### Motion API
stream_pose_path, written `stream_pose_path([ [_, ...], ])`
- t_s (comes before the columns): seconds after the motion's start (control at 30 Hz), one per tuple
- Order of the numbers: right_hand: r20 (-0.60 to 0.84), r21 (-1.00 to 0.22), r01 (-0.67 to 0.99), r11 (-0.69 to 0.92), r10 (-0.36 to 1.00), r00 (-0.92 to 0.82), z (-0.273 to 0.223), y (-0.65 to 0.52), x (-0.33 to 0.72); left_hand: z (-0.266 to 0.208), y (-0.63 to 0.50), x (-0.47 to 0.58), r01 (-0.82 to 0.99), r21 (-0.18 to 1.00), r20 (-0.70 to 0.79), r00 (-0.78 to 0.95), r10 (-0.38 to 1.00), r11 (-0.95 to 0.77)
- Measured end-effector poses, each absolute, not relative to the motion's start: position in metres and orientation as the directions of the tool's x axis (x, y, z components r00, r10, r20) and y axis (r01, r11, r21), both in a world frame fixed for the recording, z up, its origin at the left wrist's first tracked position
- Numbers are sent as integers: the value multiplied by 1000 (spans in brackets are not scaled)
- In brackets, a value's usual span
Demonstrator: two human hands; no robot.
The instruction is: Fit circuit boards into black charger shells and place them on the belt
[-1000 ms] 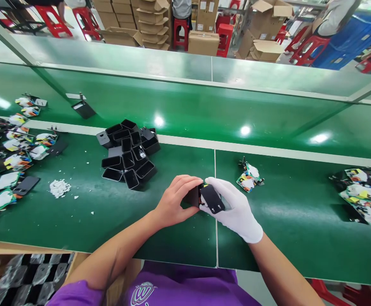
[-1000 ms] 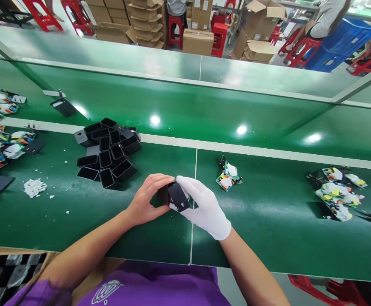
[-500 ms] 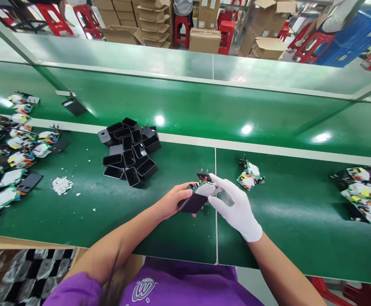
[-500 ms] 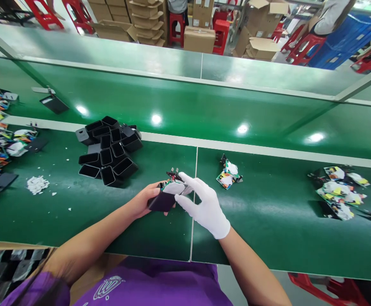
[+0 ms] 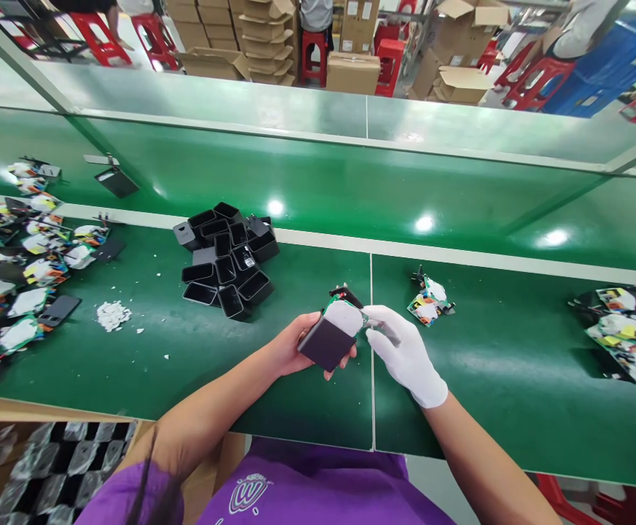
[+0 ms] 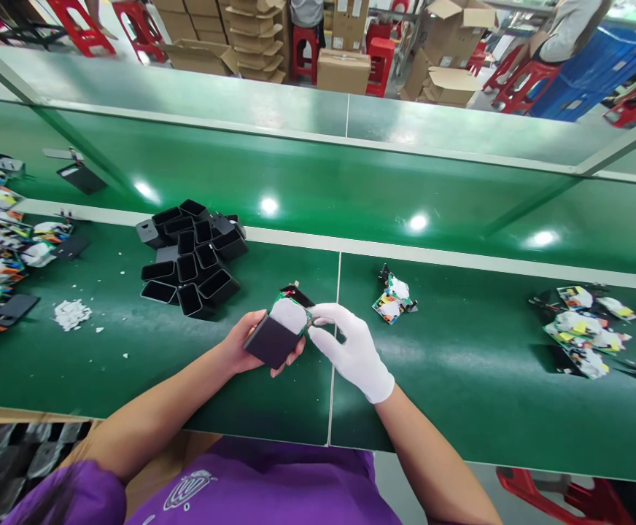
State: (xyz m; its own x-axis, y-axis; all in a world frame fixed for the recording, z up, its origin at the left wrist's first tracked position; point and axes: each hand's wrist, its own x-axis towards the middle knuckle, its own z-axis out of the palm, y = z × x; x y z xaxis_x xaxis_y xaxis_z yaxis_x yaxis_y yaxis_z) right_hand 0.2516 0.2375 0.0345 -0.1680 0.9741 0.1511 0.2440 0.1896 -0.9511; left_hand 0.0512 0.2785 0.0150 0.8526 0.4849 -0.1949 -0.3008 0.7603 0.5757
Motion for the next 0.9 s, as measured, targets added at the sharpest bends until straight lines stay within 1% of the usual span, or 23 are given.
stream_pose_path([
  [0.07, 130, -953, 235, 194, 956, -262, 34, 238, 252, 13, 277, 52, -268, 568, -199, 873, 446, 778],
  [0.13, 106, -976, 143, 163, 933, -344, 35, 239, 252, 11, 275, 53, -231, 564, -192, 897, 397, 793],
  [0.2, 65, -997, 0, 71, 905, -420, 38, 239, 251, 9, 273, 54, -183, 555, -178, 926, 332, 811],
  [0.27, 26, -993, -117, -34, 878, -477, 42, 238, 249, 8, 270, 55, -133, 537, -163, 953, 257, 833],
  [0.37, -39, -974, -177, -142, 874, -484, 42, 237, 248, 7, 268, 56, -94, 514, -132, 973, 188, 852],
  [0.43, -95, -966, -177, -189, 894, -437, 38, 237, 248, 7, 268, 57, -97, 517, -152, 967, 203, 850],
  [0.47, -119, -964, -174, -203, 910, -398, 35, 237, 248, 8, 268, 57, -109, 523, -190, 952, 241, 845],
  [0.53, -142, -963, -183, -199, 948, -284, 29, 237, 247, 11, 267, 58, -156, 557, -296, 880, 370, 816],
  [0.57, -146, -964, -188, -189, 964, -222, 27, 237, 245, 13, 267, 58, -186, 597, -339, 824, 455, 780],
  [0.63, -149, -968, -188, -166, 984, -102, 24, 238, 242, 17, 265, 58, -200, 741, -354, 694, 626, 641],
  [0.7, -156, -975, -157, -157, 988, -18, 23, 238, 238, 19, 262, 57, -85, 911, -285, 578, 764, 404],
  [0.73, -153, -981, -126, -150, 988, 15, 23, 238, 237, 19, 260, 57, 10, 965, -226, 530, 817, 260],
  [0.77, -147, -986, -87, -143, 988, 40, 24, 237, 236, 19, 259, 57, 110, 987, -159, 493, 855, 120],
  [0.83, -121, -992, -24, -120, 991, 60, 26, 235, 235, 17, 257, 57, 255, 961, -27, 464, 885, -104],
  [0.9, -96, -995, -22, -95, 995, 38, 28, 232, 236, 14, 257, 57, 292, 930, 64, 471, 880, -223],
])
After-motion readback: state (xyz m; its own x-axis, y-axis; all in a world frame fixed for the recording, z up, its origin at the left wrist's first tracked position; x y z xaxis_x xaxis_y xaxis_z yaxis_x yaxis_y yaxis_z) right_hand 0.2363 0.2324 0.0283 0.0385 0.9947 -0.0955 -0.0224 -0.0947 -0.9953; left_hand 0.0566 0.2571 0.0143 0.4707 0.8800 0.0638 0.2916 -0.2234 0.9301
